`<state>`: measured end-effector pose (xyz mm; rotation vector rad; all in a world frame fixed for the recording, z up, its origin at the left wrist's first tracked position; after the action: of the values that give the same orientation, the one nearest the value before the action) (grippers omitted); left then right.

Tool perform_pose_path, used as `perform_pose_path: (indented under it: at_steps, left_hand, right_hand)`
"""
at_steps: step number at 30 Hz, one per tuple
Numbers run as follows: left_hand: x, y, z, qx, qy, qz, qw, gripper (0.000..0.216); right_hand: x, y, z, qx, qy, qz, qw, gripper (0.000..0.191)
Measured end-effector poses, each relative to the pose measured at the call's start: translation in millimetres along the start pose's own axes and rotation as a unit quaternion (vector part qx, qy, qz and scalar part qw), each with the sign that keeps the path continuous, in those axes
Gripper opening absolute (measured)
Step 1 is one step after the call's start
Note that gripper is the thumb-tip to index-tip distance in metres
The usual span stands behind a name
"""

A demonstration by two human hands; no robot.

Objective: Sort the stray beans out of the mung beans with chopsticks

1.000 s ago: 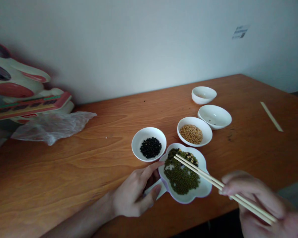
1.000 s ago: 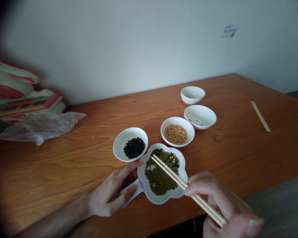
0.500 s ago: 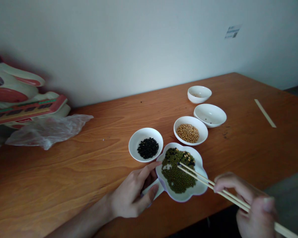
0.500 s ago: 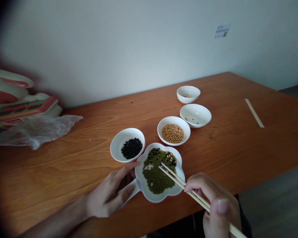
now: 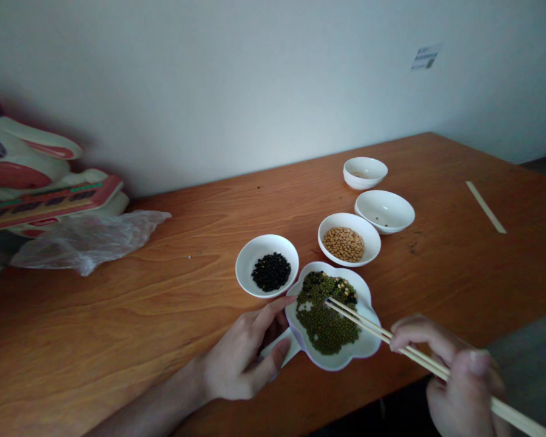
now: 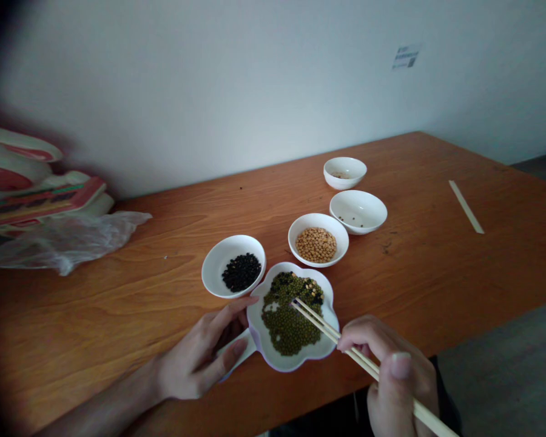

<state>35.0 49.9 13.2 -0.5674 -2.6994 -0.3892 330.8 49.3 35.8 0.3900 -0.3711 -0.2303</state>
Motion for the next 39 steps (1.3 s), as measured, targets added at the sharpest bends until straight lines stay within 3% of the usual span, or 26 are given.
perform_pose_path:
  at_steps: [5, 9, 14, 20, 24, 28, 34, 39]
  left_hand:
    - [0, 0, -1, -0.004, 0.001, -0.001, 1.0, 0.072]
    - [0, -1, 0, 0.002, 0.003, 0.001, 1.0, 0.071]
    - [0, -2, 2, 0.009, 0.005, 0.003, 1.0, 0.07]
    - [0, 0, 1, -0.004, 0.003, -0.005, 1.0, 0.069]
    - [1, 2, -2, -0.002, 0.008, -0.008, 1.0, 0.065]
    - [1, 1, -2, -0.014, 0.006, -0.011, 1.0, 0.067]
    - [0, -2, 2, -0.002, 0.002, -0.005, 1.0, 0.068]
    - [0, -6, 6, 0.022, 0.014, -0.002, 1.0, 0.064]
  right_hand:
    - [2, -2, -2, -0.004, -0.008, -0.007, 1.0, 0.082]
    - [8, -3, -3, -0.012, -0.005, -0.049, 0.999, 0.087]
    - [10, 4, 17, -0.011, 0.038, -0.088, 0.995, 0.084]
    - [-42, 32, 74, 0.023, 0.148, -0.092, 0.984, 0.082]
    - [-71, 45, 102, 0.048, 0.182, -0.045, 0.981, 0.075]
    - [-44, 41, 89, 0.032, 0.161, -0.08, 0.983, 0.077]
    - [16, 12, 35, -0.003, 0.037, -0.115, 0.993, 0.083]
    - [23, 0, 12, -0.002, -0.021, -0.08, 0.997, 0.082]
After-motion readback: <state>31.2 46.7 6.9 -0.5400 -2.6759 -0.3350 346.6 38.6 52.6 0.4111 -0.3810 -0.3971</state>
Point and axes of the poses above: each hand's wrist, its own y-axis towards the middle knuckle, its own x-axis out of the back of the hand, z = x × y, the point moved 6 cm from there along y, towards the middle knuckle, and after that the axes turned 10 degrees about -z, right-handed, at the moved point
